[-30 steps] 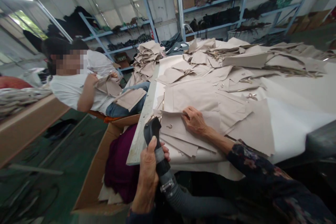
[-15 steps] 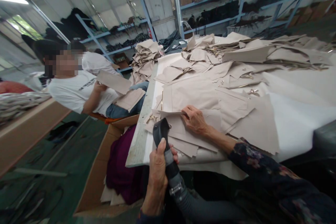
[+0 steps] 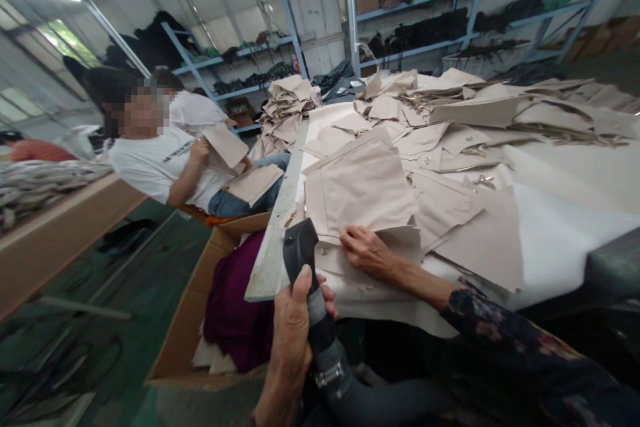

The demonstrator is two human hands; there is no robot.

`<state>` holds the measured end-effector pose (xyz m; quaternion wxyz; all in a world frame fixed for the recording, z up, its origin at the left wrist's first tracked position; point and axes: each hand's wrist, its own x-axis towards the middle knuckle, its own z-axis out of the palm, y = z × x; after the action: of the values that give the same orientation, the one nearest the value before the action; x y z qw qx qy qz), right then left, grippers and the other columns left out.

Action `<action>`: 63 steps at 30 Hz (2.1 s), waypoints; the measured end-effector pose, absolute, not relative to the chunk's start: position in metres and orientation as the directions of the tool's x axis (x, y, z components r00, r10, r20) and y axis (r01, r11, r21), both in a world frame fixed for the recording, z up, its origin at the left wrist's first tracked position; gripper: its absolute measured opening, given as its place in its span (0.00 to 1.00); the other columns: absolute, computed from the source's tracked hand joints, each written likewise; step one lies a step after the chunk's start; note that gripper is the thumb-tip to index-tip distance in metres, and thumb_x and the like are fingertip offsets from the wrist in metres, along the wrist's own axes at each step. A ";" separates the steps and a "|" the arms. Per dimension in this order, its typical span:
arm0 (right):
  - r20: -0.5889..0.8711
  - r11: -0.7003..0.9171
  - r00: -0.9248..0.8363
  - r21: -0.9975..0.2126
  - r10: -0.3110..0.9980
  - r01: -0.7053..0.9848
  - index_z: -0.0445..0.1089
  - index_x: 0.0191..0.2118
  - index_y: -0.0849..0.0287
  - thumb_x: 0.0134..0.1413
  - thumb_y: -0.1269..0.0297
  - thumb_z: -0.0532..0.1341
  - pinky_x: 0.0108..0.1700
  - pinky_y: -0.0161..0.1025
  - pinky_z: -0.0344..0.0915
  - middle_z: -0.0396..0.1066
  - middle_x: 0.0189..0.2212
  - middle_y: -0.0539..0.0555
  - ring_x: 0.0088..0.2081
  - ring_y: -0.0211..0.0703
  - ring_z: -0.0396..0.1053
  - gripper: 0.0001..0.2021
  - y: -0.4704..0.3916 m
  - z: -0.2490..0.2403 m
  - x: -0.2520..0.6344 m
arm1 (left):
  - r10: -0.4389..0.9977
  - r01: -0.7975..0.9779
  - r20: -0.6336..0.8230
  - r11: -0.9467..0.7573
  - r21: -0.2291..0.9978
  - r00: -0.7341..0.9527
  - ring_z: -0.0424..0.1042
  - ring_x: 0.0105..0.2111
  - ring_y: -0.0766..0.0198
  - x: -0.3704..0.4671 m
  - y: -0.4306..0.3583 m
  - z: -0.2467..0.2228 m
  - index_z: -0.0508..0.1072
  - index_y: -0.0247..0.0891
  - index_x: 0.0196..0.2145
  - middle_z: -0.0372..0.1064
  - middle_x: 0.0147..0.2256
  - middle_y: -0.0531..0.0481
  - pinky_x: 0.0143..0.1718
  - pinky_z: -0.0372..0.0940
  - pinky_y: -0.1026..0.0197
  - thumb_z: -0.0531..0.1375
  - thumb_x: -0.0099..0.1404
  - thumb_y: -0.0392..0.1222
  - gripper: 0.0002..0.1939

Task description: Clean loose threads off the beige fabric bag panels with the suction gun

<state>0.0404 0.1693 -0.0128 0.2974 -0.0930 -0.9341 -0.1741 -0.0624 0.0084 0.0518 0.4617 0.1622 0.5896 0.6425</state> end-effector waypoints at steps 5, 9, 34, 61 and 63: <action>0.560 0.939 -0.819 0.196 0.128 0.281 0.72 0.31 0.68 0.61 0.78 0.53 0.36 0.41 0.63 0.67 0.32 0.58 0.36 0.45 0.59 0.12 0.159 -0.012 0.046 | 0.809 -0.438 -0.408 0.211 0.874 -0.424 0.65 0.14 0.69 -0.057 0.024 0.043 0.70 0.31 0.29 0.69 0.18 0.51 0.15 0.64 0.66 0.62 0.56 0.57 0.22; 0.502 0.947 -0.845 0.142 0.183 0.290 0.72 0.31 0.66 0.62 0.75 0.55 0.36 0.40 0.62 0.68 0.33 0.58 0.37 0.45 0.60 0.11 0.149 -0.007 0.057 | 0.801 -0.437 -0.443 0.257 0.862 -0.403 0.65 0.14 0.68 -0.063 0.035 0.035 0.70 0.30 0.27 0.68 0.17 0.49 0.15 0.64 0.65 0.61 0.58 0.54 0.20; 0.501 0.696 -0.726 0.294 0.472 0.655 0.74 0.32 0.70 0.51 0.82 0.58 0.31 0.41 0.59 0.67 0.29 0.61 0.34 0.49 0.60 0.07 0.118 -0.013 0.095 | 0.808 -0.384 -0.298 0.097 0.918 -0.509 0.66 0.14 0.68 -0.075 0.009 0.051 0.69 0.33 0.31 0.69 0.19 0.53 0.14 0.62 0.67 0.62 0.56 0.58 0.22; 0.597 0.709 -0.674 0.234 0.435 0.665 0.73 0.28 0.68 0.49 0.84 0.58 0.31 0.41 0.60 0.66 0.28 0.60 0.32 0.48 0.60 0.09 0.118 -0.016 0.095 | 0.805 -0.349 -0.364 0.209 0.914 -0.469 0.66 0.14 0.68 -0.072 0.002 0.038 0.69 0.33 0.28 0.68 0.18 0.51 0.15 0.64 0.66 0.62 0.55 0.60 0.23; 0.600 0.710 -0.676 0.239 0.428 0.662 0.73 0.29 0.68 0.49 0.85 0.58 0.31 0.41 0.60 0.66 0.27 0.59 0.32 0.48 0.60 0.09 0.118 -0.016 0.096 | 0.807 -0.387 -0.398 0.232 0.892 -0.435 0.65 0.13 0.68 -0.072 0.011 0.032 0.69 0.34 0.26 0.68 0.17 0.51 0.15 0.63 0.66 0.63 0.54 0.59 0.22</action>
<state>0.0956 0.1182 -0.0157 0.2604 -0.3069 -0.8874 -0.2248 -0.0724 0.0107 0.0324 0.5019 0.1742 0.6032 0.5949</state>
